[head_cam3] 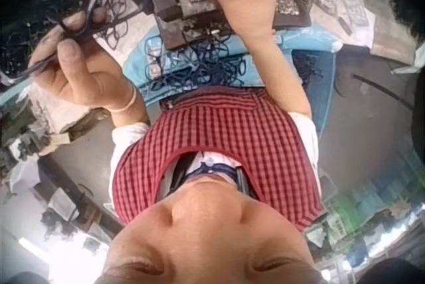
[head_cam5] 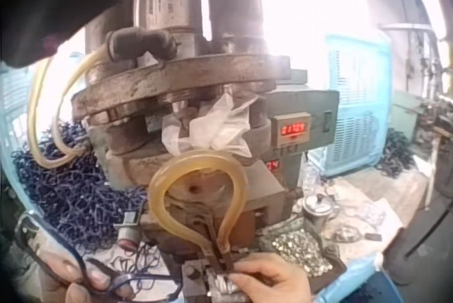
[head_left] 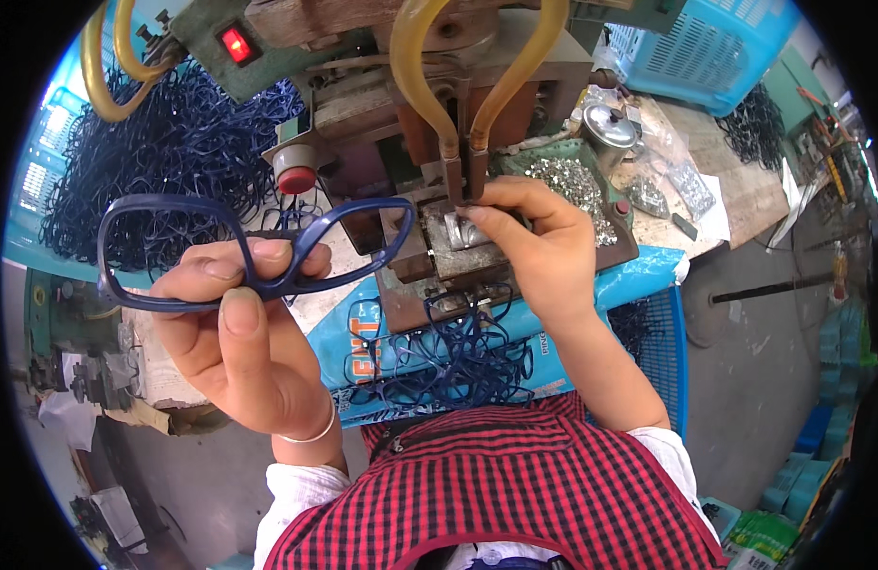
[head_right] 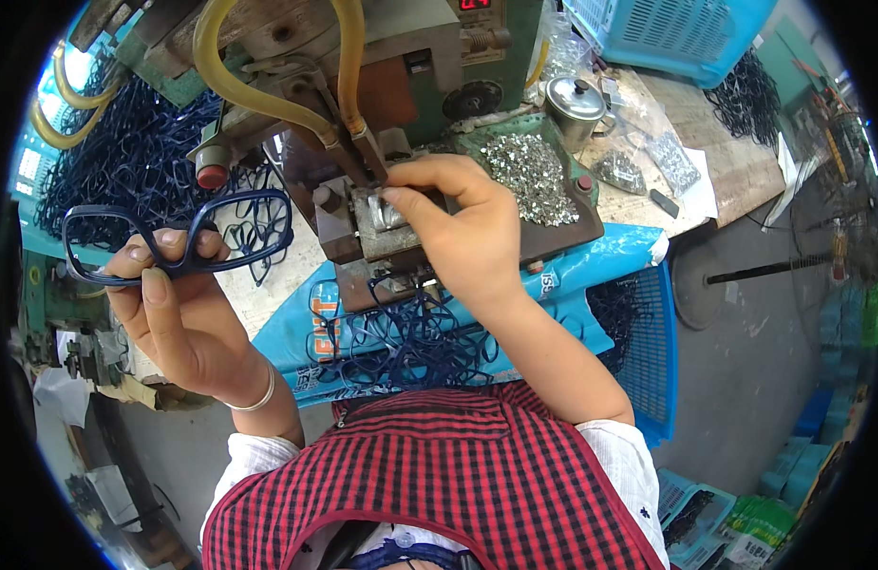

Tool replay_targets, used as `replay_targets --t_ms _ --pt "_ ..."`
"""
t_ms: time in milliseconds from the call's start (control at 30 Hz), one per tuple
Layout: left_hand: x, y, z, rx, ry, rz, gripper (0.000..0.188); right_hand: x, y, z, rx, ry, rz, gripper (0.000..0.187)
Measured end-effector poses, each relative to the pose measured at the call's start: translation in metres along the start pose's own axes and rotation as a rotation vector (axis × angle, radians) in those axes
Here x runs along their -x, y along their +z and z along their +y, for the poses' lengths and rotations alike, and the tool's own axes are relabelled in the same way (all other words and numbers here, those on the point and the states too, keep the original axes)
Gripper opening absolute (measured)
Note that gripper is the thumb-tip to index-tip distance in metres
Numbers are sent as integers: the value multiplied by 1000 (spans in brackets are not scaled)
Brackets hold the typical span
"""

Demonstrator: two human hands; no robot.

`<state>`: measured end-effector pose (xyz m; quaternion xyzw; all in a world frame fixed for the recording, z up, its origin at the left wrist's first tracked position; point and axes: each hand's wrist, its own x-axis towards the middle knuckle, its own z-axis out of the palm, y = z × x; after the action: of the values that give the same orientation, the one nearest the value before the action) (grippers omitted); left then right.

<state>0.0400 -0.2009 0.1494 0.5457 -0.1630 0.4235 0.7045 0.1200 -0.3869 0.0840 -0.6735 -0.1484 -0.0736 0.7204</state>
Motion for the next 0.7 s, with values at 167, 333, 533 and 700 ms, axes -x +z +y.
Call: replay_targets --t_ms 167,333,533,700 --pt "-16 -4 -32 -120 38 -33 19 2 12 -6 -226 81 0 40" --pt "-21 0 -33 -80 50 -113 17 2 12 -1 -174 -41 50 52" --pt "-17 2 -20 -105 -43 -100 17 5 8 -30 -372 212 19 57" --pt "13 -10 -24 -390 184 -570 19 17 -13 -47 -128 115 -139 49"
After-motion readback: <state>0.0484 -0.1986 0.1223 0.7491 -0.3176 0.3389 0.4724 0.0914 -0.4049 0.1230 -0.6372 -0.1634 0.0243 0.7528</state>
